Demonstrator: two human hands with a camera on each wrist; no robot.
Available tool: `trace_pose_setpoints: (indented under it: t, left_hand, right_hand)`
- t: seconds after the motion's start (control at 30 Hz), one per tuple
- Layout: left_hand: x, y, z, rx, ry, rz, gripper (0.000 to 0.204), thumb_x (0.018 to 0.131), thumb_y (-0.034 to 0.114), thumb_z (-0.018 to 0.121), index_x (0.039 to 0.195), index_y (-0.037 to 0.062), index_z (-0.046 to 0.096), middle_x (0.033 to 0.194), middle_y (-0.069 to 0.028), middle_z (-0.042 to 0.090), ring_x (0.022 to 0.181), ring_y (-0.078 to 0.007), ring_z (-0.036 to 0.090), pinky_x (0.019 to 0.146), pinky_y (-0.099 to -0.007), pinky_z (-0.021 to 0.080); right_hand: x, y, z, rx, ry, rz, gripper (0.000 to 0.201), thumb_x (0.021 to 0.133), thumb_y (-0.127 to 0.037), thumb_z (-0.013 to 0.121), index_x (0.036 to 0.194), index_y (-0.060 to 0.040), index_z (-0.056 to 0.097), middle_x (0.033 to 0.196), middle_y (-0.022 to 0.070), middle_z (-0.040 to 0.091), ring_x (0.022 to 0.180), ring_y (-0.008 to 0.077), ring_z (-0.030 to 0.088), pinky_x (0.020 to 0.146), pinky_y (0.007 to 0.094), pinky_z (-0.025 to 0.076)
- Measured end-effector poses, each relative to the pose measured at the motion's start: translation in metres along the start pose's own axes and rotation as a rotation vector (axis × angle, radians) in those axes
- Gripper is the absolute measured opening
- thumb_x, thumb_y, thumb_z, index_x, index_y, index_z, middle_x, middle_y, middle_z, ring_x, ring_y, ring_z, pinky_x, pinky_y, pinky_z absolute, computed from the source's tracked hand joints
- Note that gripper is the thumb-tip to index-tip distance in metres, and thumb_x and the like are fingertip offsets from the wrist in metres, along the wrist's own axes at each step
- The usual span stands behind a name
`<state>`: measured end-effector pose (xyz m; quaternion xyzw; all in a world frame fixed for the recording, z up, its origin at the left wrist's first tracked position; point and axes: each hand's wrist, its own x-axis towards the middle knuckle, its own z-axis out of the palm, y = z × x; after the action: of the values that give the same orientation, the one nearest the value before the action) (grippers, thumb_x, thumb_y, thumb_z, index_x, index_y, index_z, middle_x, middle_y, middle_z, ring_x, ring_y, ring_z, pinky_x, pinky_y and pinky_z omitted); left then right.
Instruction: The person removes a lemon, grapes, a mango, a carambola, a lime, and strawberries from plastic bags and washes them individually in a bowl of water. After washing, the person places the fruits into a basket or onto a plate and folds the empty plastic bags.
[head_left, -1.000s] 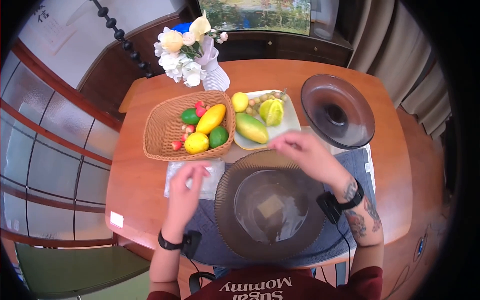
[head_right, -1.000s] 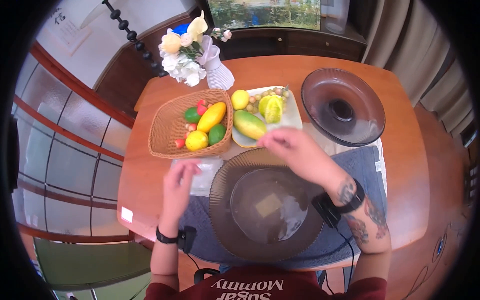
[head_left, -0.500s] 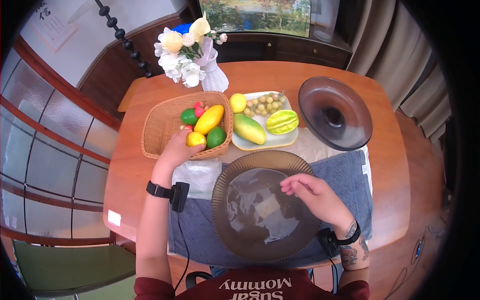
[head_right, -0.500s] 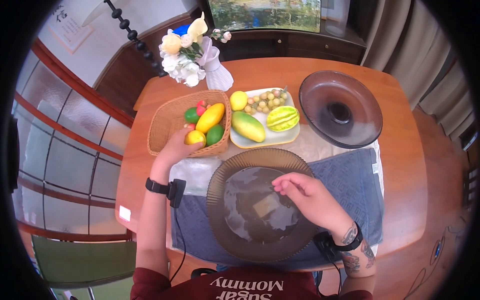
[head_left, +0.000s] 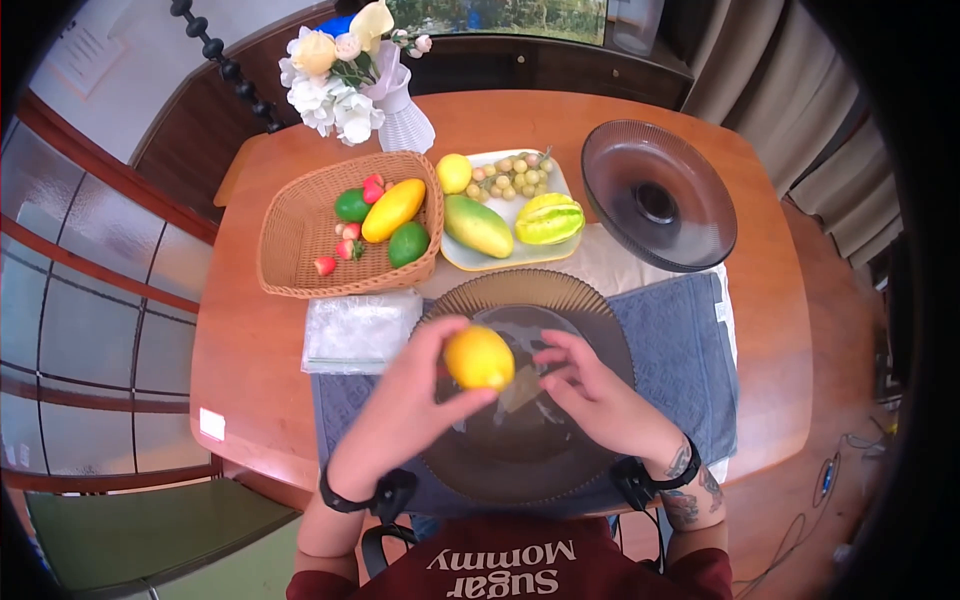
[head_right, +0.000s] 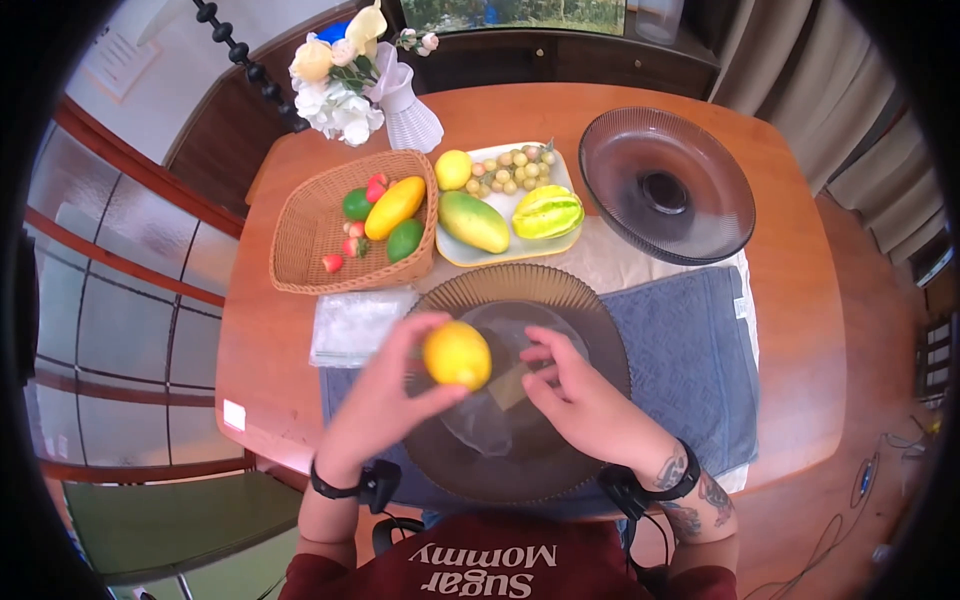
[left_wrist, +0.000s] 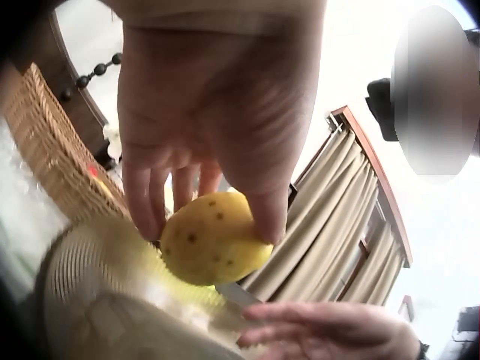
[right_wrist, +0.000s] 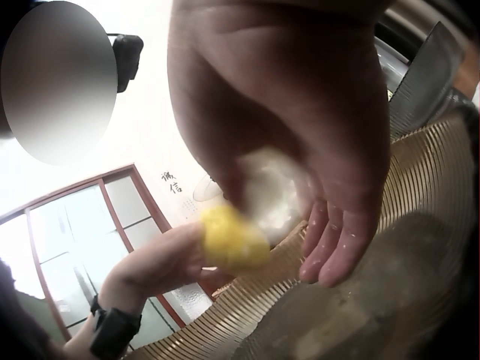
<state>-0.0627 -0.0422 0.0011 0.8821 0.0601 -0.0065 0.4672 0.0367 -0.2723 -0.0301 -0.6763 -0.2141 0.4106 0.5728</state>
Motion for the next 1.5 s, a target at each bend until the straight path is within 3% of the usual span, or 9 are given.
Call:
trace_pose_setpoints:
  t: [0.33,0.47,0.67,0.73,0.9,1.0,1.07,1.3,1.5]
  left_hand:
    - [-0.014,-0.026,0.067,0.120,-0.139,0.170,0.074,0.082,0.010,0.076,0.141,0.0029,0.032,0.144,-0.0243,0.040,0.131,-0.0417,0.045,0.108,-0.0421,0.040]
    - [-0.013,-0.029,0.069,0.070,-0.099,0.006,0.079,0.083,0.006,0.071,0.149,0.0059,0.027,0.145,-0.0243,0.039,0.134,-0.0419,0.041,0.112,-0.0433,0.035]
    - [-0.012,-0.051,0.076,-0.138,-0.013,0.167,0.064,0.094,0.012,0.059,0.148,0.0007,0.026,0.141,-0.0249,0.043,0.129,-0.0414,0.047,0.108,-0.0429,0.038]
    - [-0.013,-0.033,0.067,-0.181,-0.045,-0.249,0.060,0.099,0.022,0.056,0.146,-0.0017,0.028,0.129,-0.0257,0.054,0.121,-0.0413,0.054,0.103,-0.0426,0.042]
    - [-0.011,-0.030,0.067,0.002,-0.126,-0.276,0.050,0.099,0.031,0.056,0.133,-0.0028,0.041,0.117,-0.0269,0.060,0.109,-0.0413,0.059,0.095,-0.0420,0.045]
    - [-0.011,-0.031,0.068,0.033,-0.033,-0.184,0.046,0.098,0.034,0.058,0.124,-0.0021,0.045,0.113,-0.0260,0.060,0.106,-0.0414,0.060,0.092,-0.0423,0.047]
    - [-0.012,-0.024,0.068,0.037,-0.198,-0.198,0.047,0.096,0.038,0.062,0.117,-0.0009,0.046,0.107,-0.0244,0.061,0.103,-0.0411,0.061,0.089,-0.0424,0.048]
    - [-0.009,-0.019,0.060,-0.149,-0.225,-0.377,0.046,0.092,0.037,0.068,0.112,0.0004,0.048,0.105,-0.0199,0.059,0.099,-0.0326,0.061,0.088,-0.0382,0.048]
    - [-0.011,-0.044,0.077,-0.201,-0.099,-0.038,0.048,0.092,0.030,0.070,0.123,0.0010,0.048,0.115,-0.0174,0.056,0.101,-0.0283,0.060,0.091,-0.0363,0.048]
  right_hand:
    - [0.020,0.046,0.007,-0.441,0.075,-0.093,0.054,0.100,-0.023,0.056,0.142,0.0051,0.035,0.133,0.0268,0.047,0.121,0.0335,0.053,0.101,0.0399,0.044]
    - [0.016,0.029,0.014,-0.643,0.136,-0.036,0.053,0.100,-0.023,0.055,0.139,0.0058,0.035,0.121,0.0288,0.054,0.110,0.0386,0.060,0.093,0.0417,0.049]
    - [0.018,0.034,0.009,-0.346,-0.118,0.083,0.056,0.094,-0.025,0.065,0.132,0.0029,0.035,0.110,0.0249,0.063,0.104,0.0421,0.063,0.089,0.0435,0.050]
    - [0.016,0.036,0.009,-0.406,-0.192,0.080,0.054,0.092,-0.023,0.068,0.129,0.0022,0.037,0.108,0.0237,0.064,0.102,0.0417,0.064,0.089,0.0435,0.050]
    - [0.019,0.022,0.011,-0.529,-0.318,0.167,0.056,0.090,-0.015,0.068,0.131,0.0043,0.037,0.116,0.0252,0.060,0.109,0.0410,0.060,0.094,0.0433,0.048]
    - [0.015,0.038,0.015,-0.591,0.031,-0.054,0.061,0.090,-0.009,0.062,0.140,0.0072,0.030,0.132,0.0292,0.048,0.122,0.0421,0.052,0.103,0.0436,0.042]
    - [0.017,0.044,0.015,-0.623,-0.018,-0.096,0.067,0.091,-0.004,0.056,0.147,0.0072,0.022,0.143,0.0302,0.036,0.132,0.0433,0.041,0.110,0.0434,0.035]
    - [0.006,0.036,0.016,-0.488,-0.321,-0.140,0.071,0.090,-0.011,0.062,0.148,0.0051,0.024,0.139,0.0271,0.039,0.133,0.0431,0.040,0.112,0.0430,0.034]
    - [0.011,0.040,0.016,-0.549,-0.118,-0.084,0.074,0.087,-0.029,0.074,0.140,0.0023,0.032,0.133,0.0261,0.043,0.118,0.0446,0.053,0.100,0.0440,0.045]
